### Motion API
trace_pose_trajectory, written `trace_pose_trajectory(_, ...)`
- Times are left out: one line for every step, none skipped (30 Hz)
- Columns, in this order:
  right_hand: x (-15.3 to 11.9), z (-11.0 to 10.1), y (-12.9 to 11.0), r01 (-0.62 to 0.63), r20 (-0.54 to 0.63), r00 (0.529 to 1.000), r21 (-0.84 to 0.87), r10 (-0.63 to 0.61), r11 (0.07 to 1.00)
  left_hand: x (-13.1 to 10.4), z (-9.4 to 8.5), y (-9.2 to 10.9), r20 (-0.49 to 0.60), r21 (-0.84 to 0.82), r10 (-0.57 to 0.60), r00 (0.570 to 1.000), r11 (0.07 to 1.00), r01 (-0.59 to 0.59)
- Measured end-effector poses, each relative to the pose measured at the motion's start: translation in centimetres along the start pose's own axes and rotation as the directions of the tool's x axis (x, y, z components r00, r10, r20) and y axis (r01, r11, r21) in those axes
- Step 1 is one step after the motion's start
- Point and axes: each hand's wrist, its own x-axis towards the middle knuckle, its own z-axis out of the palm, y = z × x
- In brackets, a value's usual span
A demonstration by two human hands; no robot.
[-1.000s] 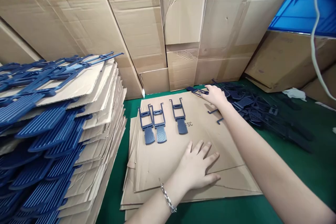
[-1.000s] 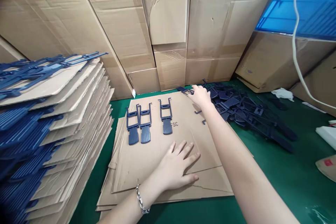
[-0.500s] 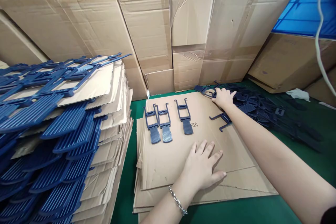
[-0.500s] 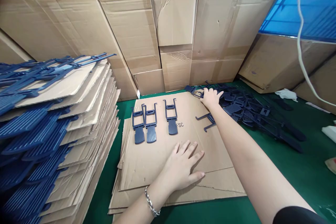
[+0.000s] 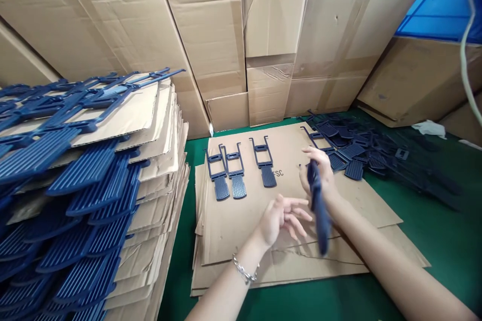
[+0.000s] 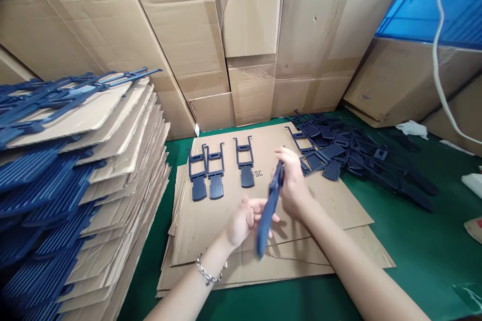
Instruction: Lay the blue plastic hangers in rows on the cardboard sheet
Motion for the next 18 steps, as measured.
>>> trace_pose_trajectory(-0.3, -0.3, -0.5, 0.137, 0.066, 0.989, -0.031, -0.134, 0.99, 0.3, -0.5, 0.0, 0.12, -0.165, -0.083, 0.989, 0.981, 0.102)
trace_pose_trajectory(-0.5, -0.6, -0.8, 0.272, 0.139, 0.955, -0.07, -0.26, 0.96, 0.5, -1.0, 0.0, 0.241, -0.278, -0.127, 0.962, 0.941, 0.194)
trace_pose_trajectory(-0.6, -0.8, -1.0, 0.381, 0.217, 0.91, -0.111, -0.352, 0.918, 0.6, -1.5, -0.1, 0.337, -0.345, -0.137, 0.931, 0.903, 0.258)
trace_pose_trajectory(-0.7, -0.9, -1.1, 0.447, 0.286, 0.874, -0.151, -0.394, 0.882, 0.7, -1.8, -0.1, 0.402, -0.378, -0.13, 0.906, 0.878, 0.294)
trace_pose_trajectory(-0.7, -1.0, -1.2, 0.469, 0.331, 0.857, -0.187, -0.394, 0.863, 0.6, -2.0, -0.1, 0.435, -0.394, -0.111, 0.893, 0.869, 0.299)
trace_pose_trajectory(-0.6, -1.0, -1.2, 0.47, 0.358, 0.854, -0.216, -0.378, 0.856, 0.6, -2.2, -0.1, 0.443, -0.403, -0.088, 0.892, 0.869, 0.286)
trace_pose_trajectory(-0.6, -0.9, -1.2, 0.455, 0.37, 0.86, -0.243, -0.352, 0.856, 0.4, -2.2, -0.2, 0.438, -0.412, -0.069, 0.896, 0.871, 0.268)
trace_pose_trajectory(-0.5, -0.9, -1.0, 0.431, 0.369, 0.873, -0.275, -0.319, 0.86, 0.3, -2.2, -0.2, 0.437, -0.423, -0.061, 0.897, 0.866, 0.265)
trace_pose_trajectory(-0.4, -1.0, -0.7, 0.396, 0.355, 0.892, -0.313, -0.28, 0.863, 0.2, -2.1, -0.2, 0.436, -0.446, -0.055, 0.898, 0.854, 0.269)
trace_pose_trajectory(-0.2, -1.1, -0.1, 0.348, 0.339, 0.913, -0.361, -0.225, 0.865, 0.1, -1.9, -0.2, 0.435, -0.474, -0.055, 0.899, 0.834, 0.281)
trace_pose_trajectory(-0.1, -1.4, 0.6, 0.29, 0.33, 0.931, -0.411, -0.156, 0.864, 0.1, -1.8, -0.2, 0.431, -0.498, -0.06, 0.9, 0.817, 0.292)
trace_pose_trajectory(0.0, -1.9, 1.7, 0.232, 0.332, 0.94, -0.458, -0.077, 0.858, 0.1, -1.6, -0.1, 0.423, -0.51, -0.068, 0.904, 0.806, 0.3)
trace_pose_trajectory(0.1, -2.5, 2.9, 0.175, 0.344, 0.939, -0.505, 0.011, 0.845, 0.1, -1.4, -0.1, 0.404, -0.51, -0.084, 0.911, 0.806, 0.301)
trace_pose_trajectory(0.1, -3.2, 4.3, 0.138, 0.368, 0.926, -0.542, 0.087, 0.829, 0.2, -1.2, 0.0, 0.362, -0.498, -0.114, 0.925, 0.816, 0.295)
trace_pose_trajectory(0.1, -3.9, 5.8, 0.103, 0.378, 0.914, -0.571, 0.149, 0.815, 0.3, -1.1, 0.1, 0.303, -0.474, -0.156, 0.94, 0.831, 0.291)
trace_pose_trajectory(0.0, -4.7, 7.2, 0.051, 0.357, 0.909, -0.609, 0.216, 0.792, 0.3, -0.9, 0.2, 0.239, -0.448, -0.205, 0.949, 0.844, 0.295)
trace_pose_trajectory(-0.1, -5.4, 8.4, -0.001, 0.321, 0.906, -0.65, 0.276, 0.76, 0.4, -0.7, 0.2, 0.179, -0.427, -0.251, 0.951, 0.851, 0.305)
trace_pose_trajectory(-0.2, -6.0, 9.5, -0.04, 0.305, 0.893, -0.678, 0.33, 0.734, 0.5, -0.5, 0.3, 0.128, -0.413, -0.289, 0.949, 0.854, 0.317)
